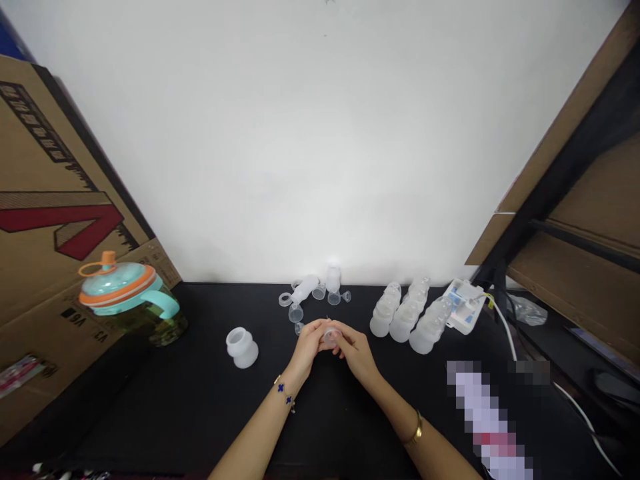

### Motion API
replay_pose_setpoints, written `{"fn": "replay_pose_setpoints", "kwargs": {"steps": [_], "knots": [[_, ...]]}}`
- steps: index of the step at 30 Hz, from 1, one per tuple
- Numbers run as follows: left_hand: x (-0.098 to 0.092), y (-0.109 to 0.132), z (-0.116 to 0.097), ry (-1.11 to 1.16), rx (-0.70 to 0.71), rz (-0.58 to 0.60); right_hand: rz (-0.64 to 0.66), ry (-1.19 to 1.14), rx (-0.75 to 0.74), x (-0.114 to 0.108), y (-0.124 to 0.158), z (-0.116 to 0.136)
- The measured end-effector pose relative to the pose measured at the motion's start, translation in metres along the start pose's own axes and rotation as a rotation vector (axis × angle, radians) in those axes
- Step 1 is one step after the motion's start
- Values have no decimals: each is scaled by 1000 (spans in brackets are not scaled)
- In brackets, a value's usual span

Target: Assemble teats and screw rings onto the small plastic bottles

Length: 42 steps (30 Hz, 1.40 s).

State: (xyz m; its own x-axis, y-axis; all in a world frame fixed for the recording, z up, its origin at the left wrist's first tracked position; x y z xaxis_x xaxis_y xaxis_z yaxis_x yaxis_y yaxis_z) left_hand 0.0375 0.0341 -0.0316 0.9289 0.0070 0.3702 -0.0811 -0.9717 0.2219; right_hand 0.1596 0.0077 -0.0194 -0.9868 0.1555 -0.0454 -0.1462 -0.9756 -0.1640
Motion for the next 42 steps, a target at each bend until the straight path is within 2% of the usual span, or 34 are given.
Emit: {"fn": "replay_pose_setpoints", "kwargs": {"steps": [20, 42], "knots": [[-3, -1, 0, -47, -1, -44, -15, -4, 48, 2, 1, -5], [1, 2, -4, -53, 18, -37, -32, 50, -33, 2, 2, -1]]}}
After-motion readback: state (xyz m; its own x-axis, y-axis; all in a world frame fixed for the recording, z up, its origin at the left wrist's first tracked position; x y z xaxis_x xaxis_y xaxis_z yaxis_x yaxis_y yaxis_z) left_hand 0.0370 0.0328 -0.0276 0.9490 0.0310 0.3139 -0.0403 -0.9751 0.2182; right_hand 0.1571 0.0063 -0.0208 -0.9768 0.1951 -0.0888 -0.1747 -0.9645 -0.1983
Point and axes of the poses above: each hand's wrist, its own y-axis away from the middle knuckle, its own x-axis out of the palm, z = x × y, the point moved 5 cm from there along -y, towards the middle knuckle, and after that the axes turned 12 degrees about -z, right-handed, at the moved point
